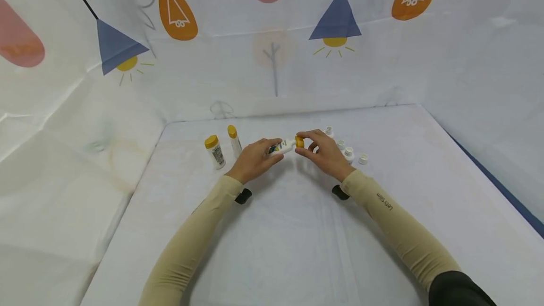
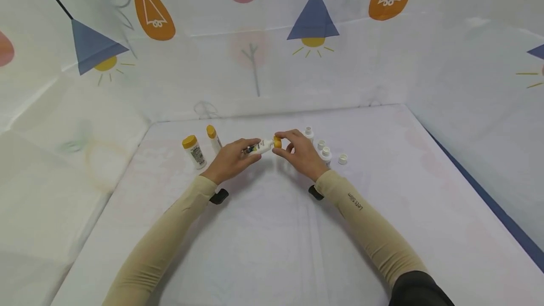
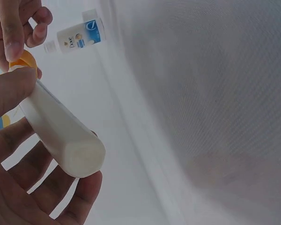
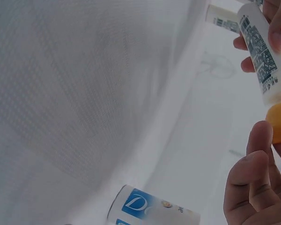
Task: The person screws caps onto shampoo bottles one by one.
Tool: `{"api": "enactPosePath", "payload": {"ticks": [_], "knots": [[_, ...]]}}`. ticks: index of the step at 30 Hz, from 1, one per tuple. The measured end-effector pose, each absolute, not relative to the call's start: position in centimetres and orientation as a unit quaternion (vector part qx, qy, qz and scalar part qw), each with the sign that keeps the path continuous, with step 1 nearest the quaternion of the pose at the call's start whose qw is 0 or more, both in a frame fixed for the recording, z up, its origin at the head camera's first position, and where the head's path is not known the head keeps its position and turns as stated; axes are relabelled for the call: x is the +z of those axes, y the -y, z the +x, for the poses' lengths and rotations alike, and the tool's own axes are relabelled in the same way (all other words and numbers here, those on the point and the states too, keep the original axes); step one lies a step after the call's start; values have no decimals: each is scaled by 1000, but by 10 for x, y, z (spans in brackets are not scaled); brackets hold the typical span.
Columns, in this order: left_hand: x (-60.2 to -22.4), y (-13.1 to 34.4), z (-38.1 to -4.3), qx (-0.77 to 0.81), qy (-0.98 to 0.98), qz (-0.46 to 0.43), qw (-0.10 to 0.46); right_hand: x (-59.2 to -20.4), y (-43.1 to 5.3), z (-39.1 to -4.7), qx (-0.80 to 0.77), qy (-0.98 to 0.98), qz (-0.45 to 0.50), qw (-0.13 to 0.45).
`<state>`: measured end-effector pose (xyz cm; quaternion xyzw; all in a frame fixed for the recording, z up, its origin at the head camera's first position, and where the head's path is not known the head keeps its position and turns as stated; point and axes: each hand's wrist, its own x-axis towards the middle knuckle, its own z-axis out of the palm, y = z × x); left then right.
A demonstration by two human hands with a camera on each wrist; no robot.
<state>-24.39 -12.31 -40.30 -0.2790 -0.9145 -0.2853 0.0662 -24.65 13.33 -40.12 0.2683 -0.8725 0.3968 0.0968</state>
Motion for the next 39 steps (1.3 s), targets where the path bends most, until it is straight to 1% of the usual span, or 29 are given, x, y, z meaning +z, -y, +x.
{"api": "enactPosePath", "payload": {"ticks": [13,17,22,27,32,39], "knots": [[-399,113,-242,-264,915,-301,44,-401,-141,-246,418,860,278,96],[-398,110,-239,-256,917,-304,32,-402,-144,-246,416,849,306,112],[-397,106,-236,-255,915,-312,29,-401,-149,-249,408,835,341,144],[-398,103,-238,-258,914,-313,29,-399,-152,-249,401,834,344,157],[-399,105,-237,-264,910,-318,46,-398,-152,-249,402,837,339,152],[-400,106,-235,-273,894,-342,93,-397,-151,-246,424,849,295,112]]}}
